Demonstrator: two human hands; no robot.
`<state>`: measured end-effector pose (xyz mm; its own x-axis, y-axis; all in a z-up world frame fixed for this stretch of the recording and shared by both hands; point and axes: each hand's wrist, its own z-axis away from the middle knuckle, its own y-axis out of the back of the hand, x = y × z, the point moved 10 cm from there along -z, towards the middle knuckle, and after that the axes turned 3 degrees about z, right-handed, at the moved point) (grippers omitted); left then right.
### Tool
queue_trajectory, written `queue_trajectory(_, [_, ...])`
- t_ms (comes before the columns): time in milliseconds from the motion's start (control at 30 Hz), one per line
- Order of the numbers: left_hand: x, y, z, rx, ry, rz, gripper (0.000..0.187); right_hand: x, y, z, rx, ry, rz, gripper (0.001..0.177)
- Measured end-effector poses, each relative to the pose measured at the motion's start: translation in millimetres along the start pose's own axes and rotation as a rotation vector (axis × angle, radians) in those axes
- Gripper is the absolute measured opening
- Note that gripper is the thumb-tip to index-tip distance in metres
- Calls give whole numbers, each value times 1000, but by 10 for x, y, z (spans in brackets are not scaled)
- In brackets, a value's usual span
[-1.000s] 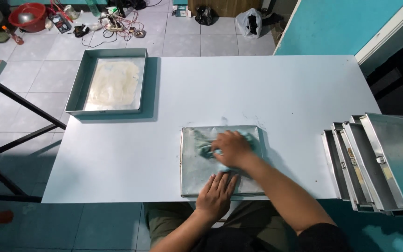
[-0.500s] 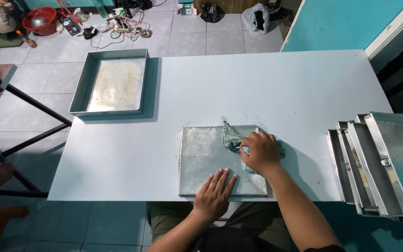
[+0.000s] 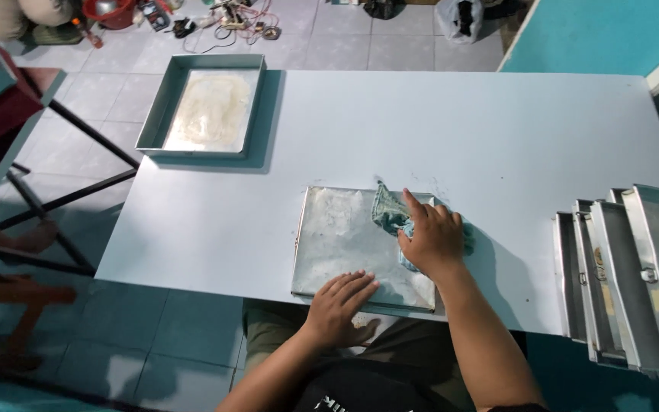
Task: The person wipes the interior and exterior surfaces of a rectangular metal tray using a cloth. They flip the tray over to clean the bottom and edges, then lift it to inspect the cleaned surface.
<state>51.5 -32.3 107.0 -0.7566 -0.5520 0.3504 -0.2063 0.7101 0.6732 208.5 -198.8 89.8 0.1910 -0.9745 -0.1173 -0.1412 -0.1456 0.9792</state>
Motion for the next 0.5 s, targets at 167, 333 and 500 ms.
queue_trajectory(167, [-293, 296, 342, 231, 74, 117, 28, 68, -198, -41, -89, -12, 22, 46])
queue_trajectory(333, [-824, 601, 850, 460, 257, -4, 8, -31, 36, -4, -162, -52, 53, 28])
queue_trajectory(500, [-1323, 852, 926, 352, 556, -115, 21, 11, -7, 9, -74, -58, 20, 22])
